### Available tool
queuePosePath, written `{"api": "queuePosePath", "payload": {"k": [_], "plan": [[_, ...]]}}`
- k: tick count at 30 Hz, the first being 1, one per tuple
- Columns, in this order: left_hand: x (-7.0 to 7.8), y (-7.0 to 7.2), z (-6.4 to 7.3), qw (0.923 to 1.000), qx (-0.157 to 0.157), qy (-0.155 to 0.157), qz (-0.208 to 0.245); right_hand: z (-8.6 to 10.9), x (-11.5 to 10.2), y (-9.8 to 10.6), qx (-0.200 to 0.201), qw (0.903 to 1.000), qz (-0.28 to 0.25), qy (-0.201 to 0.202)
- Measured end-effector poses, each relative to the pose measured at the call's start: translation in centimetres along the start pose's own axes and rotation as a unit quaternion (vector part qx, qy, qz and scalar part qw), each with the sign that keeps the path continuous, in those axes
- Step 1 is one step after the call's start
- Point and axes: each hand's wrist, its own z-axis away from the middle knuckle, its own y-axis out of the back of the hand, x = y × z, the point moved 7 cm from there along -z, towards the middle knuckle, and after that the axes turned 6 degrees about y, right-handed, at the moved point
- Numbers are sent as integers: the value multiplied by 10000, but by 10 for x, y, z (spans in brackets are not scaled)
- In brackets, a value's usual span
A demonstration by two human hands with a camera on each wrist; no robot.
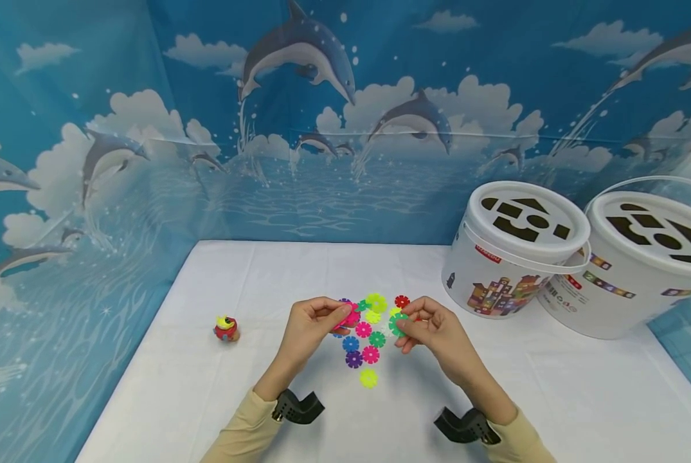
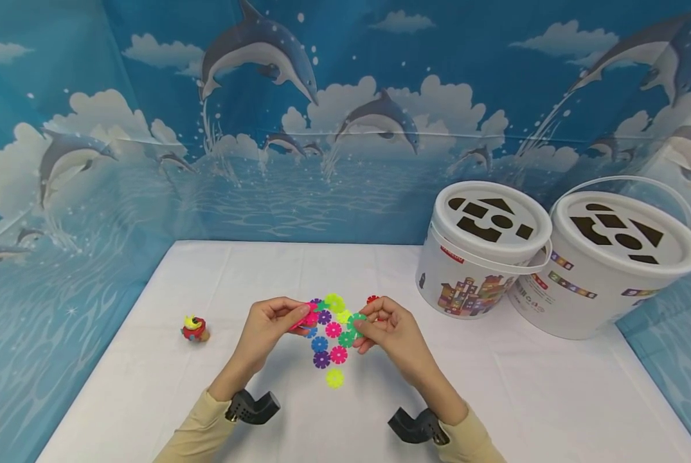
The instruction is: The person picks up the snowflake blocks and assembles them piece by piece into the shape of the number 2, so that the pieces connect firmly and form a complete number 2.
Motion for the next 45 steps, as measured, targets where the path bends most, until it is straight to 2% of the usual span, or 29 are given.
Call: {"api": "queuePosePath", "payload": {"k": [5,13,21,35,42,45], "plan": [[-1,1,0,10000,-4,40,-30,-1,-13,-1,22,9992,-352,205],[-1,-1,2,9997,-174,-13,-180,-1,-14,-2,131,9970,-762,73],[1,-5,4,9969,-224,-197,-723,-2,-5,-1,209,9981,-587,23],[8,-12,5,9894,-322,-510,-1320,-1,-3,0,349,9988,-339,-99],[-18,-9,-6,9849,-204,-833,-1502,-1,-2,-4,287,9991,-273,-150],[-22,-10,-8,9820,-190,-1035,-1568,-1,-2,-6,243,9992,-265,-172]]}}
